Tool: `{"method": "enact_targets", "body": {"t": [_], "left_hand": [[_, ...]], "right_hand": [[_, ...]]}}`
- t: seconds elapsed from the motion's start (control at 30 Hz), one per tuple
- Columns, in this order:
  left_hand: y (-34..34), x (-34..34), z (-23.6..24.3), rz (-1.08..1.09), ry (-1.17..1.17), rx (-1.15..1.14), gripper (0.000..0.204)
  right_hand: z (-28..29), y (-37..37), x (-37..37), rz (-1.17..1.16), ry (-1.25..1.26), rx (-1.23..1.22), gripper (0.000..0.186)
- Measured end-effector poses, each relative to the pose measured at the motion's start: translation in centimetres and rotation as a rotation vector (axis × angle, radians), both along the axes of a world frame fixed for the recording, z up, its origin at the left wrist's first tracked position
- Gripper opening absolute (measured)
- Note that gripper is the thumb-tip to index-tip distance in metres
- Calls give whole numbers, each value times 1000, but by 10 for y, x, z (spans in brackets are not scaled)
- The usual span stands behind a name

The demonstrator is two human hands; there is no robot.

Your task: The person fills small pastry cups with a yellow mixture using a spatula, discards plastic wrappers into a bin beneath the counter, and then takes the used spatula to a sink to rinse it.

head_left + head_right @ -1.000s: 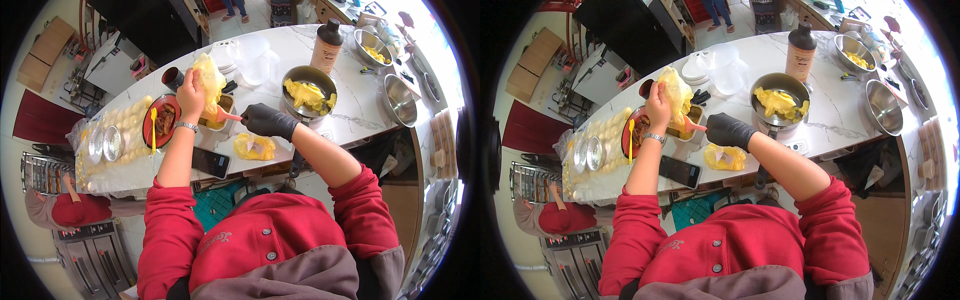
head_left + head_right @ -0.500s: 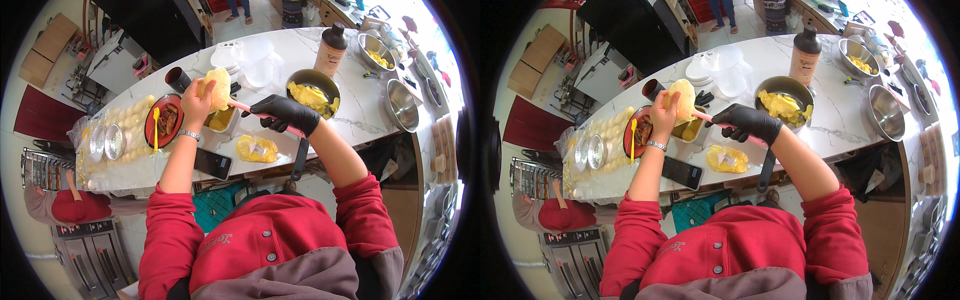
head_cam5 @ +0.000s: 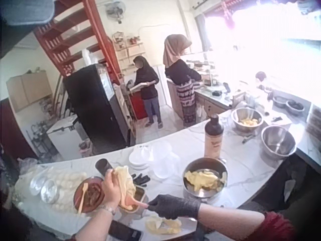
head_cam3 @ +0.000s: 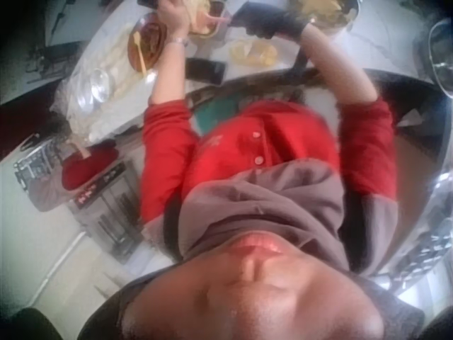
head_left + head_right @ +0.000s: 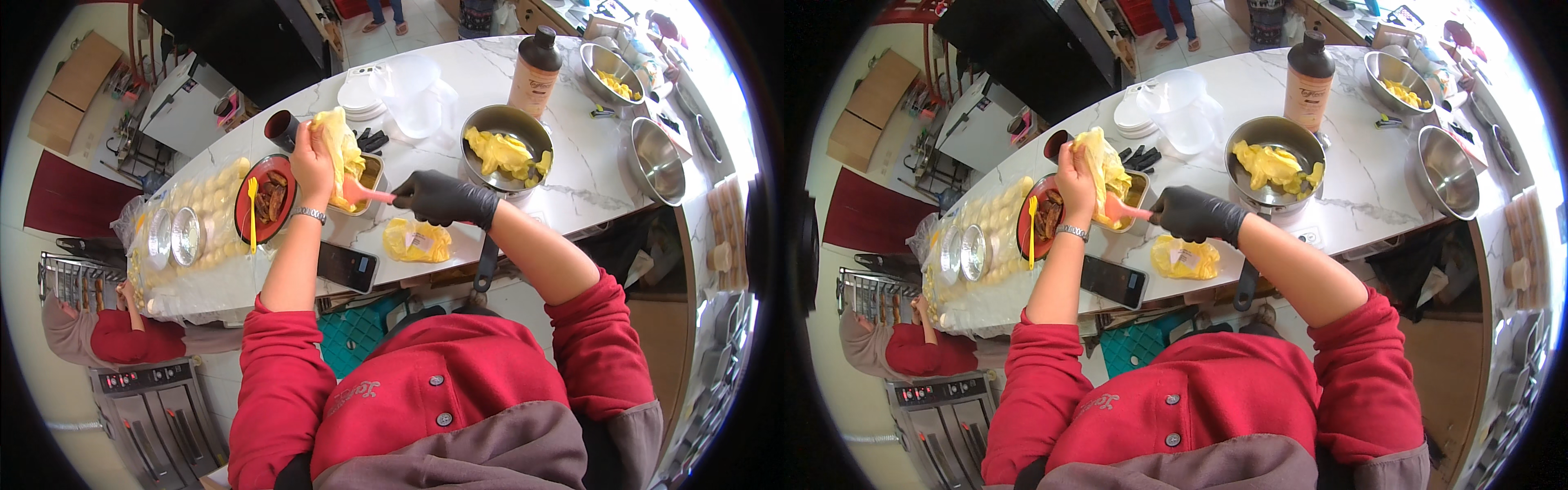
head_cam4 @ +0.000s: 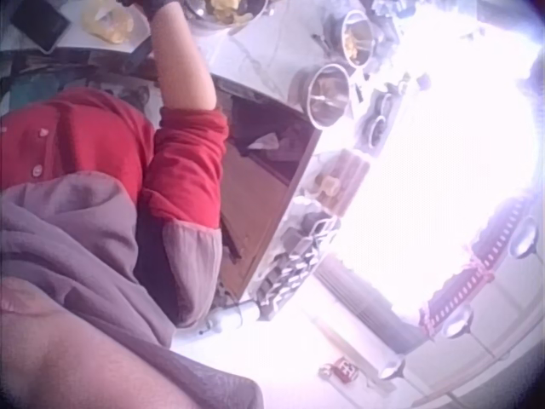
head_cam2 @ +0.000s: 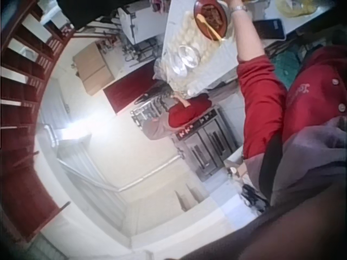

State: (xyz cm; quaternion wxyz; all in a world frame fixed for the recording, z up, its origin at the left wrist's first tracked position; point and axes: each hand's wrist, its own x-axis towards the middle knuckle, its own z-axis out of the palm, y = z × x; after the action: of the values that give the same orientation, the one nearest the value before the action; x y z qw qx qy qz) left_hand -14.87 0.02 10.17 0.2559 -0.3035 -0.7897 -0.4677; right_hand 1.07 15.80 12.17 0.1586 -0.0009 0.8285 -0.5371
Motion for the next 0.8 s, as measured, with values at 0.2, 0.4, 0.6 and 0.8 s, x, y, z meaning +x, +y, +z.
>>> {"method": "enact_targets", "body": {"t": [0.2, 0.4, 0.6, 0.8], "left_hand": [[-13, -21, 15, -187, -245, -93, 38], [-20, -22, 17, -376, -592, -92, 44], [-28, -15, 30, -513, -1100, -177, 38], [-33, -21, 30, -546, -1046, -163, 37]], "right_hand": [[19, -7, 15, -3, 314, 636, 24], [18, 11, 11, -22, 558, 824, 26], [13, 14, 8, -156, 705, 790, 31], [9, 21, -6, -135, 638, 752, 32]]}}
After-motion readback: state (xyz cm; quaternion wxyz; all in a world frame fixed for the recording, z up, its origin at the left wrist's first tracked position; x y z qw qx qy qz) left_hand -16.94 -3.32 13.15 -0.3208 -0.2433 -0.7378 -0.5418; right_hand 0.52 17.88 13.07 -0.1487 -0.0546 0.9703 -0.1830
